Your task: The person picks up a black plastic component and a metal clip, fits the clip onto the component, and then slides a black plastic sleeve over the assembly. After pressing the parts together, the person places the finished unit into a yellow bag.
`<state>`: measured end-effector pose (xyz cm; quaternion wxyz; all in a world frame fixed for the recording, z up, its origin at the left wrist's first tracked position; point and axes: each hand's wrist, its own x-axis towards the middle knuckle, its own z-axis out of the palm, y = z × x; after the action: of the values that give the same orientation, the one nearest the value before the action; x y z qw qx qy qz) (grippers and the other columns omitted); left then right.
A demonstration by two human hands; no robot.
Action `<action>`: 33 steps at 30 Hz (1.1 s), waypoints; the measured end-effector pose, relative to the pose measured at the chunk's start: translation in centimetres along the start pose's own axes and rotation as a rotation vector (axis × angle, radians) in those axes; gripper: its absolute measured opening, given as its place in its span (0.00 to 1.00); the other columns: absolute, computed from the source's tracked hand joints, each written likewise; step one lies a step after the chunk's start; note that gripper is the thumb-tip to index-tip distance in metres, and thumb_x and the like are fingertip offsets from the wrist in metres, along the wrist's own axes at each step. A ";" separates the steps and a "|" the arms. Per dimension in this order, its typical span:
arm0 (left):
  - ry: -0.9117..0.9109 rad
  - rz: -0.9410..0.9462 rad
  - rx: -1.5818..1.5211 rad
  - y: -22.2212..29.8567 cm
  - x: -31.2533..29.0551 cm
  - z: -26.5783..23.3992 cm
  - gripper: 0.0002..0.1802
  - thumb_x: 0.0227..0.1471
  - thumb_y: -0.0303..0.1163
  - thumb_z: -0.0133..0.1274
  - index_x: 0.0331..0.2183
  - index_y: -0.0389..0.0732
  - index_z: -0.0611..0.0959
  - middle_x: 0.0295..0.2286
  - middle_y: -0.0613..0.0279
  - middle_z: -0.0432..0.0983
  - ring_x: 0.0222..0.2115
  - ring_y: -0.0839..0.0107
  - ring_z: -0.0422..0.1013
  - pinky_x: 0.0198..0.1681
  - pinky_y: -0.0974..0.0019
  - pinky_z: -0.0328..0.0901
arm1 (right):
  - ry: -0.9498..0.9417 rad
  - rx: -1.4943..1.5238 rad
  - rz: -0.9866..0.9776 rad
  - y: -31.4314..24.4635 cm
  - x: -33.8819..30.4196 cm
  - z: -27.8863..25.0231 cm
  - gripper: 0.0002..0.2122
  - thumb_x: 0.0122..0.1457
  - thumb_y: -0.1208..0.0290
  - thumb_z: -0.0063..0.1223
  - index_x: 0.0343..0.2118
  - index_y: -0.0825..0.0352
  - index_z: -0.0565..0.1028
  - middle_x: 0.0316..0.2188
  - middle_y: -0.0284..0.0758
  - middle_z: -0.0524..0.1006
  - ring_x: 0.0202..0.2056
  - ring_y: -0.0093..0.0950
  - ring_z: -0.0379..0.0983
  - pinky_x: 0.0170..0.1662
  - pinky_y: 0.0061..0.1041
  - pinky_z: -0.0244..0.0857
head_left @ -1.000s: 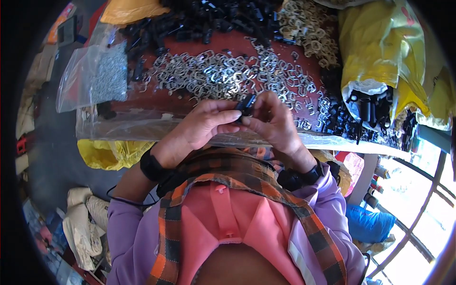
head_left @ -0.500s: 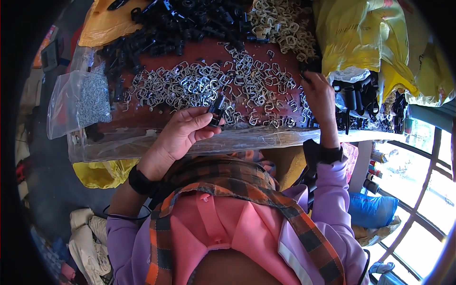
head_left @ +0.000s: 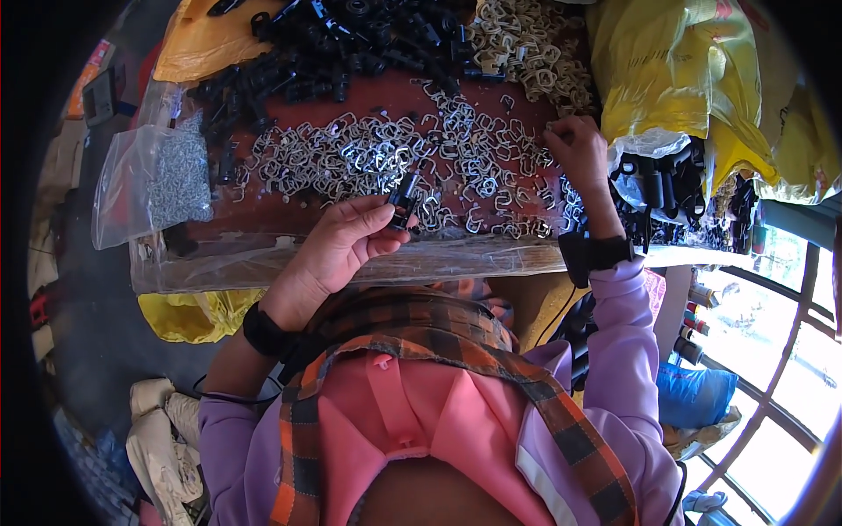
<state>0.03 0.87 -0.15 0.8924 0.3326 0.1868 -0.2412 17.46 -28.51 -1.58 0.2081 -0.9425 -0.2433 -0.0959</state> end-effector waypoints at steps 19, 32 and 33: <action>-0.002 -0.010 -0.005 -0.7 0.1 0.8 0.11 0.46 0.29 0.48 0.34 0.38 0.74 0.29 0.57 0.73 0.29 0.69 0.71 0.30 0.75 0.67 | -0.346 0.988 -0.019 -14.6 -2.9 -0.1 0.08 0.52 0.68 0.46 0.25 0.69 0.69 0.33 0.35 0.67 0.34 0.21 0.63 0.36 0.19 0.58; -0.012 -0.032 -0.016 -1.3 0.2 0.5 0.10 0.46 0.31 0.49 0.33 0.38 0.74 0.28 0.59 0.73 0.28 0.69 0.71 0.31 0.75 0.67 | -0.327 0.904 0.022 -15.8 -3.6 1.0 0.08 0.53 0.70 0.45 0.24 0.70 0.69 0.36 0.35 0.65 0.36 0.20 0.60 0.37 0.18 0.56; -0.010 -0.033 -0.020 -1.3 0.2 0.5 0.10 0.46 0.31 0.49 0.33 0.38 0.75 0.28 0.60 0.73 0.28 0.69 0.71 0.31 0.75 0.67 | -0.328 0.938 0.091 -15.9 -3.8 1.1 0.08 0.53 0.70 0.45 0.24 0.70 0.69 0.36 0.34 0.65 0.36 0.20 0.60 0.37 0.18 0.56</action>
<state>-0.45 -0.40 -0.56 0.8926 0.3192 0.1902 -0.2555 6.35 -16.95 1.89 0.5724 -0.7598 -0.2483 0.1827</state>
